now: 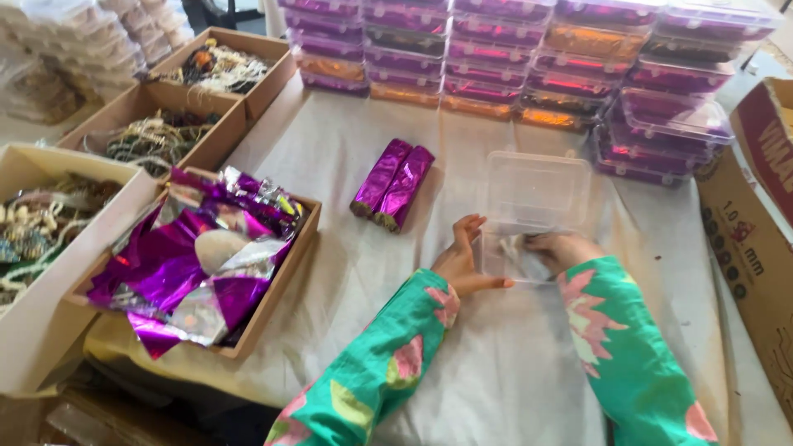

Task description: The person wraps a rectangular object in purple foil and places it on a table. They then wipe the inside of a clear plastic container with a white cloth, place the wrapped object inside, and close the lid. Finally, they wipe the exterior of the closed container with the cloth.

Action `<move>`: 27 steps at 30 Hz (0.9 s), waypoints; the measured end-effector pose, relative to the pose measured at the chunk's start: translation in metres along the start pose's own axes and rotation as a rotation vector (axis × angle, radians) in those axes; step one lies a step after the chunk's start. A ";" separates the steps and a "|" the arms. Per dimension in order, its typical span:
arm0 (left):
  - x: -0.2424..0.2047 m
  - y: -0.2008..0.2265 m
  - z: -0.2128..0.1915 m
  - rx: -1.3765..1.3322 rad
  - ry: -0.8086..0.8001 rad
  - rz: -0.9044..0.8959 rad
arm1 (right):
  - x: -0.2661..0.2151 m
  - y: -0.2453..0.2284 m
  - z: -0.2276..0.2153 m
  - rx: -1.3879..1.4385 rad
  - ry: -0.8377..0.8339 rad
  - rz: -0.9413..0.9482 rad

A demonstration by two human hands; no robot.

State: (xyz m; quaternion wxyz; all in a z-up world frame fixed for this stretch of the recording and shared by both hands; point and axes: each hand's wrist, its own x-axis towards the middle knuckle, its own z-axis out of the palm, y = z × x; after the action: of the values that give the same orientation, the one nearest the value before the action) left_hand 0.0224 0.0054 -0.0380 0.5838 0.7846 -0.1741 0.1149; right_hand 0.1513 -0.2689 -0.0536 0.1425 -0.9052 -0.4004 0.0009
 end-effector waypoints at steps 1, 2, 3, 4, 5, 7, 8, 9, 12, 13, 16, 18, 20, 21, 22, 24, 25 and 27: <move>-0.001 0.002 -0.001 -0.012 0.000 -0.014 | -0.006 -0.005 -0.014 -0.086 0.003 0.062; -0.004 0.001 -0.001 -0.017 0.015 -0.020 | -0.006 -0.016 -0.021 -0.090 -0.009 0.051; 0.000 0.003 -0.003 -0.019 -0.005 0.001 | -0.005 -0.025 -0.033 -0.068 -0.089 0.222; 0.004 0.005 -0.004 -0.020 -0.024 0.021 | -0.005 -0.034 -0.046 -0.047 -0.167 0.394; 0.004 0.006 -0.005 -0.020 -0.023 0.025 | -0.004 -0.039 -0.050 -0.049 -0.165 0.393; 0.000 0.004 -0.001 -0.006 -0.036 0.007 | -0.008 -0.046 -0.054 -0.138 -0.234 0.353; -0.001 0.004 -0.004 -0.017 -0.035 0.005 | -0.007 -0.050 -0.056 -0.144 -0.243 0.357; 0.002 0.005 -0.003 -0.005 -0.037 0.006 | -0.006 -0.051 -0.062 -0.131 -0.261 0.373; 0.006 0.002 -0.001 0.005 -0.044 0.007 | -0.006 -0.045 -0.065 -0.087 -0.293 0.377; 0.005 0.001 -0.004 0.021 -0.048 0.005 | -0.005 -0.043 -0.061 -0.044 -0.297 0.355; 0.005 0.009 -0.006 0.016 -0.045 0.041 | -0.010 -0.026 -0.052 -0.052 -0.228 0.197; 0.005 0.016 -0.007 0.030 -0.053 0.038 | -0.012 -0.042 -0.047 -0.068 -0.141 0.142; 0.003 0.020 -0.009 0.052 -0.051 0.028 | -0.007 -0.064 -0.042 -0.080 -0.057 0.073; 0.003 0.021 -0.013 0.098 -0.073 0.023 | -0.001 -0.078 -0.037 -0.043 -0.003 0.117; 0.002 0.022 -0.016 0.144 -0.096 0.018 | 0.005 -0.092 -0.034 -0.006 0.050 0.160; 0.003 0.025 -0.015 0.122 -0.086 0.038 | 0.013 -0.099 -0.034 0.137 0.062 0.142; 0.003 0.026 -0.015 0.097 -0.068 0.053 | 0.018 -0.102 -0.033 0.278 0.066 0.117; 0.002 0.031 -0.016 0.118 -0.076 0.014 | 0.020 -0.105 -0.027 0.250 0.088 0.094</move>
State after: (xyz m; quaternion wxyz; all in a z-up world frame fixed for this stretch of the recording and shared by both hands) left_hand 0.0121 0.0123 -0.0049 0.5286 0.8203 -0.1946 0.0994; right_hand 0.0924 -0.1942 0.0019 0.2716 -0.8973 -0.3474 0.0177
